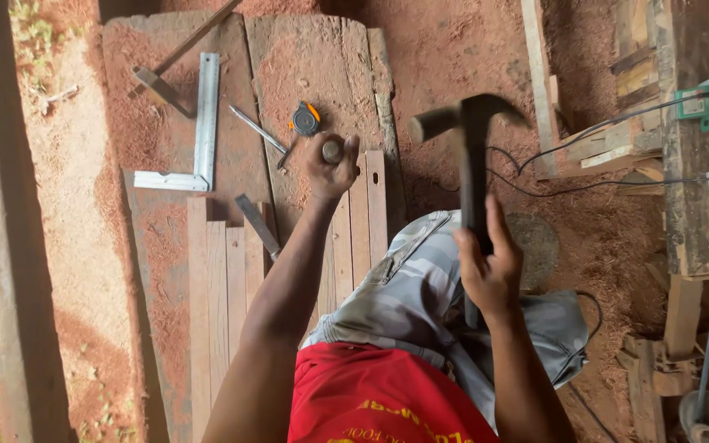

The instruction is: The person uses a hammer and a chisel to carve rectangular notches into a piece of wood. They repeatedly position the chisel and strike it with the hammer to remove wood chips, working on a wooden plank placed on a workbench.

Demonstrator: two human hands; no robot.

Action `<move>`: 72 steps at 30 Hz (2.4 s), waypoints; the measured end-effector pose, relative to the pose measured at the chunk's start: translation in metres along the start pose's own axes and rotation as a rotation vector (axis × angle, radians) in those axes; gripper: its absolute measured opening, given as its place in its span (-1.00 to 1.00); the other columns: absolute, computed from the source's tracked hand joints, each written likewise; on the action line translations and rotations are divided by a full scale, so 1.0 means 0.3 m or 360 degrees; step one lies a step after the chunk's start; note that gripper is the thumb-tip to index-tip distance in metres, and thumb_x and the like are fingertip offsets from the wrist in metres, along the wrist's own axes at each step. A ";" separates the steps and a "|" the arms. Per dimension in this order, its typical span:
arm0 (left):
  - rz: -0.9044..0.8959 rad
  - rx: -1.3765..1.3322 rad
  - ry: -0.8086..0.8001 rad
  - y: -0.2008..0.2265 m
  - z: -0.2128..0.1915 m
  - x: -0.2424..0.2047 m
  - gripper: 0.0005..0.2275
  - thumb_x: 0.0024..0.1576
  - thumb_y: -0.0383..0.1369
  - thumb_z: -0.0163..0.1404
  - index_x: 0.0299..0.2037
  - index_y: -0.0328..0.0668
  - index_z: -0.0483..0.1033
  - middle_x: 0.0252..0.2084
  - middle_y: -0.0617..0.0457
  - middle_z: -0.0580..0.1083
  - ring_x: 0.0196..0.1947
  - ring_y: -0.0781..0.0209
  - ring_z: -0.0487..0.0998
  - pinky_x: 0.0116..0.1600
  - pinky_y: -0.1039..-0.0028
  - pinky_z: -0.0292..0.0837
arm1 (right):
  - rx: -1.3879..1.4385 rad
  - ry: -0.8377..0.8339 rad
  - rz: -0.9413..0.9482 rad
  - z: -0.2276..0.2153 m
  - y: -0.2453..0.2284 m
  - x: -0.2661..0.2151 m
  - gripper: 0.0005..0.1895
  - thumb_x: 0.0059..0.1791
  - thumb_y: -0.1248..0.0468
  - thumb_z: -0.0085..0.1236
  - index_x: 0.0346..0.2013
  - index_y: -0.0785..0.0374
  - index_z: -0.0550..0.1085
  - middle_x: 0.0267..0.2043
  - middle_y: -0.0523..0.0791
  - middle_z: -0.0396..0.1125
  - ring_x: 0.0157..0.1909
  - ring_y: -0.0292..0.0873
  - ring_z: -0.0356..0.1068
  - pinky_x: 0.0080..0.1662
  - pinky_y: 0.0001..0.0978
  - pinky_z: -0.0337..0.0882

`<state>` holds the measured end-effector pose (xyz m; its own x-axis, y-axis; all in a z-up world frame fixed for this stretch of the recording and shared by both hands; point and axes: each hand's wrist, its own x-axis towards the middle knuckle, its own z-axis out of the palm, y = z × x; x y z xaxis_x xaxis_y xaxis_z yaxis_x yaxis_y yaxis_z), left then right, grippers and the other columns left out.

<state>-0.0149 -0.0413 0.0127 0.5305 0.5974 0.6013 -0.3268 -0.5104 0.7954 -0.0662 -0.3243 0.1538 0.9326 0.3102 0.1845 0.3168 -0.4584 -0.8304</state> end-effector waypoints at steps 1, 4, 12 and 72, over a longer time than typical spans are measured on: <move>-0.0012 0.0001 0.0005 0.005 -0.001 -0.013 -0.77 0.19 -0.36 0.21 -0.39 -0.24 0.41 -0.55 0.01 0.37 -0.54 0.26 0.39 -0.39 0.45 0.27 | -0.0007 -0.0010 0.0004 -0.019 -0.065 0.002 -0.39 0.09 0.31 0.06 0.41 0.43 0.19 0.00 0.08 0.45 -0.18 -0.12 0.51 -0.18 -0.28 0.52; -0.0013 -0.0061 -0.0046 -0.015 -0.003 -0.036 -0.78 0.16 -0.41 0.22 -0.41 -0.23 0.40 -0.56 0.00 0.38 -0.57 0.25 0.40 -0.43 0.42 0.27 | 0.0525 0.0244 -0.0153 -0.030 -0.146 -0.010 -0.42 0.11 0.37 -0.05 0.44 0.38 0.17 -0.19 -0.08 0.33 -0.34 -0.18 0.31 -0.25 -0.31 0.42; -0.0054 0.0086 -0.0187 -0.052 0.038 -0.040 -0.73 -0.05 -0.33 0.32 -0.33 -0.25 0.47 -0.48 -0.04 0.46 -0.47 0.11 0.50 -0.34 0.33 0.40 | -0.0649 -0.0461 -0.0358 0.166 -0.085 -0.016 -0.35 0.00 0.19 0.21 0.39 0.16 0.31 -0.43 0.06 0.39 -0.45 0.12 0.41 -0.39 -0.03 0.36; -0.0610 -0.0590 -0.0231 -0.186 0.067 0.118 -0.84 0.19 -0.39 0.20 -0.20 -0.23 0.46 -0.40 0.14 0.45 -0.48 0.39 0.43 -0.38 0.52 0.40 | -0.0628 -0.0186 0.0087 0.004 0.098 -0.034 -0.35 0.07 0.02 0.12 0.35 0.32 0.30 0.18 0.21 0.36 0.10 0.30 0.42 0.02 0.02 0.44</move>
<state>0.0380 -0.0042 -0.0118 0.7594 0.5930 0.2678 -0.3289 -0.0052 0.9443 -0.0667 -0.3402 0.1268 0.9311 0.3587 0.0662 0.3308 -0.7539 -0.5677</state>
